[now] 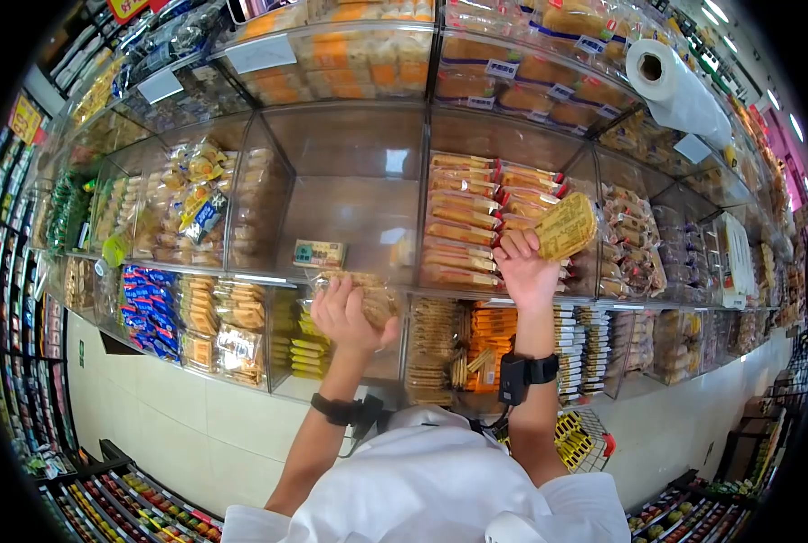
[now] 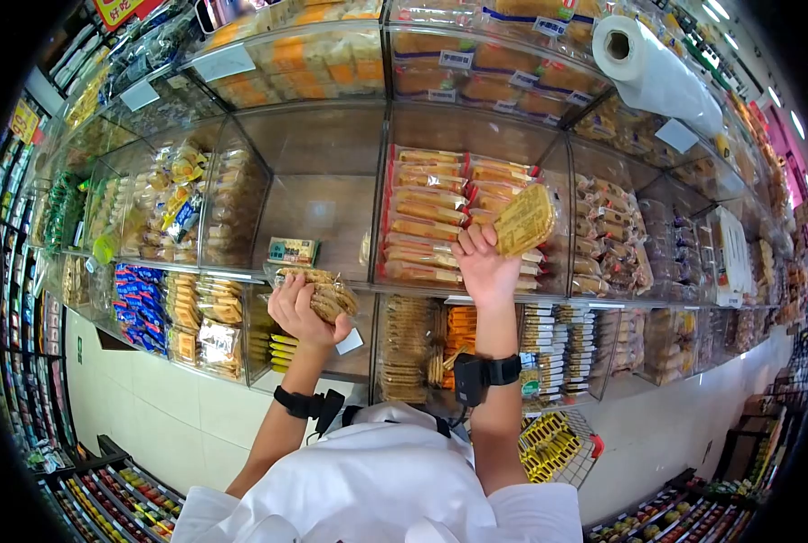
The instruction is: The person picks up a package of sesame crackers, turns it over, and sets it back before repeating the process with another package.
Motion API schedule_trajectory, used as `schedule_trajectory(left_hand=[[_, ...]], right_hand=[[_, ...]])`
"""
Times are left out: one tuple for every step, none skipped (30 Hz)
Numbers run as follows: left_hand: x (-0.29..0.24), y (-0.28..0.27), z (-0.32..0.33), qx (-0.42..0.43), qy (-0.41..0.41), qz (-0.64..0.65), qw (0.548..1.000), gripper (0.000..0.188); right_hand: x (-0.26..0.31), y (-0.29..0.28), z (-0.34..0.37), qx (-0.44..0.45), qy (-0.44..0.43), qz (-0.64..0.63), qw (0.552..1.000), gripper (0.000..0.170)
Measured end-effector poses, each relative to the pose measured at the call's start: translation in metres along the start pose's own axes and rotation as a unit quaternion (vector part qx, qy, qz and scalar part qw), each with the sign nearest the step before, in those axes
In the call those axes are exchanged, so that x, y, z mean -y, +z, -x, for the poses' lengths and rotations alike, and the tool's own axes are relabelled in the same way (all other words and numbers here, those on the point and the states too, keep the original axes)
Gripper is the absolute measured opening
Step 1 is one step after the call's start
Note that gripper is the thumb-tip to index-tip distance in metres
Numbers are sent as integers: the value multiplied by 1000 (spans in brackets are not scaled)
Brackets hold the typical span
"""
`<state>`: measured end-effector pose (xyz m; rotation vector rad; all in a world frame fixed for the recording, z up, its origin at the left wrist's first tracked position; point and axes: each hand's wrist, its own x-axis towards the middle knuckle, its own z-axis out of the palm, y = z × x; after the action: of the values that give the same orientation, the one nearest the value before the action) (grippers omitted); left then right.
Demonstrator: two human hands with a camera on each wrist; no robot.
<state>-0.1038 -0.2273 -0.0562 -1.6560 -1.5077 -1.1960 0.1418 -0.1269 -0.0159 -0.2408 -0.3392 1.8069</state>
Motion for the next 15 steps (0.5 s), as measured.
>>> schedule_trajectory(left_hand=[[-1, 0, 0, 2, -2, 2, 1000, 53], [-2, -2, -6, 3, -3, 3, 1000, 52], [-4, -4, -13, 28, -15, 2, 1000, 51], [-6, -8, -20, 53, -26, 1, 998, 49], [-9, -12, -30, 78, -38, 0, 996, 48], [-11, -15, -39, 114, -53, 2, 992, 47], [-12, -17, -48, 151, -70, 4, 986, 46], [-13, -18, -55, 187, -86, 5, 979, 46], [-14, -19, -60, 200, -86, 4, 976, 45], [-14, -19, -62, 211, -85, 1, 974, 45], [-13, -18, -64, 223, -84, -1, 971, 45], [-12, -18, -65, 234, -82, -2, 969, 45], [-12, -17, -68, 236, -77, -2, 969, 43], [-12, -18, -70, 239, -72, -2, 968, 42], [-11, -18, -73, 242, -67, -2, 968, 40]], right_hand=[[0, -1, 0, 4, 3, -3, 1000, 25], [0, -2, -1, 7, 7, -6, 1000, 25], [1, -3, -2, 8, 7, -1, 1000, 27], [1, -5, -3, 8, 6, 4, 1000, 29], [1, -6, -3, 7, 6, 8, 1000, 31], [0, -5, -3, 6, 4, 4, 1000, 29], [0, -3, -2, 4, 3, 1, 1000, 26], [0, -1, -1, 3, 2, -2, 1000, 24], [0, -1, -1, 5, 3, -3, 1000, 24], [0, -2, -2, 7, 4, -4, 1000, 25], [0, -3, -1, 9, 4, -4, 1000, 25], [1, -3, -1, 12, 5, -7, 1000, 25], [0, -3, -1, 15, 6, -10, 1000, 25], [0, -3, -1, 18, 7, -14, 1000, 25], [0, -4, -1, 24, 7, -12, 1000, 25]])
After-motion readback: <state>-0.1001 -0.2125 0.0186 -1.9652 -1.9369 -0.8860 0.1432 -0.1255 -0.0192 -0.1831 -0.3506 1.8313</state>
